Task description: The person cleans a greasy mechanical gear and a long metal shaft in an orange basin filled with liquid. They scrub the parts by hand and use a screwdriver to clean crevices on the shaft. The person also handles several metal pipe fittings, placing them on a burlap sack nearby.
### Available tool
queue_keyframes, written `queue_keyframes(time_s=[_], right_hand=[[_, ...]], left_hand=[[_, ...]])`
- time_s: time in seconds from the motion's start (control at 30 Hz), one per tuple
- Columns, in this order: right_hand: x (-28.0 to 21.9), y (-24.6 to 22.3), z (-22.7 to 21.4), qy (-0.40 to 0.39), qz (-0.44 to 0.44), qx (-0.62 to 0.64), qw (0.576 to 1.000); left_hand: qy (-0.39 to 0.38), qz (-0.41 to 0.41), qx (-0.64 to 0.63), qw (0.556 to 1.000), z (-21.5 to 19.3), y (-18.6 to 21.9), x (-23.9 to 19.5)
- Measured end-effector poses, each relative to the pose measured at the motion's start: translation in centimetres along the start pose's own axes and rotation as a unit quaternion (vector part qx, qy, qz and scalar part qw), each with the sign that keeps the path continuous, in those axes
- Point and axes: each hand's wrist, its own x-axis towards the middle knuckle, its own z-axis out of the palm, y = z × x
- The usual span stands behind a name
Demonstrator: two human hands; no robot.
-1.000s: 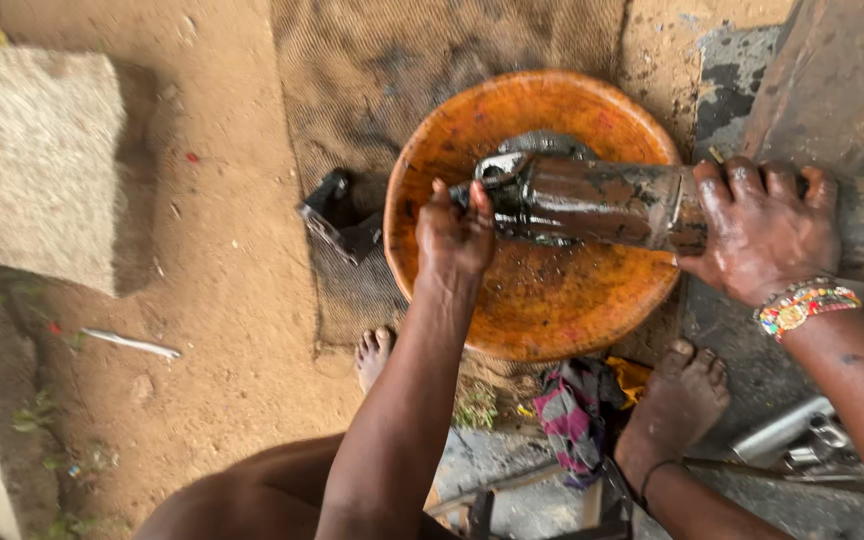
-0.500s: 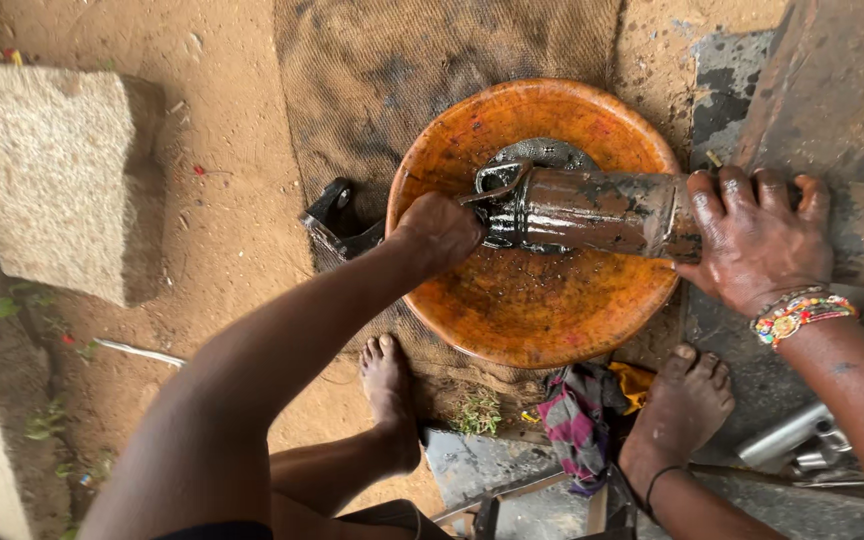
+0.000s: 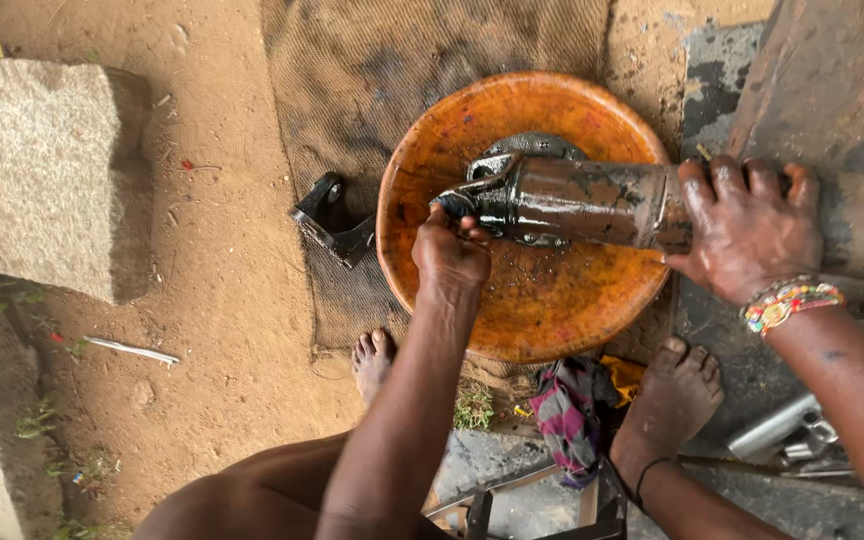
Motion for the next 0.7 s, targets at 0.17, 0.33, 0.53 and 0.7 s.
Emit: queue_keyframes(time_s=[0.17, 0.33, 0.53, 0.7], right_hand=[[-1.4, -0.3, -1.0, 0.038, -0.01, -0.033, 0.999], [-1.4, -0.2, -0.4, 0.104, -0.025, -0.025, 0.994], [-1.4, -0.4, -2.0, 0.034, -0.013, -0.025, 0.999], [0.1, 0.0, -1.2, 0.008, -0.009, 0.009, 1.0]], left_hand=[[-0.029, 0.197, 0.341, 0.919, -2.3, 1.1, -0.8], [-0.098, 0.638, 0.667, 0.372, -4.4, 5.2, 2.4], [-0.227, 0.405, 0.857, 0.222, 0.5, 8.5, 4.1], [-0.054, 0.443, 0.608, 0.656, -2.1, 5.0, 7.4]])
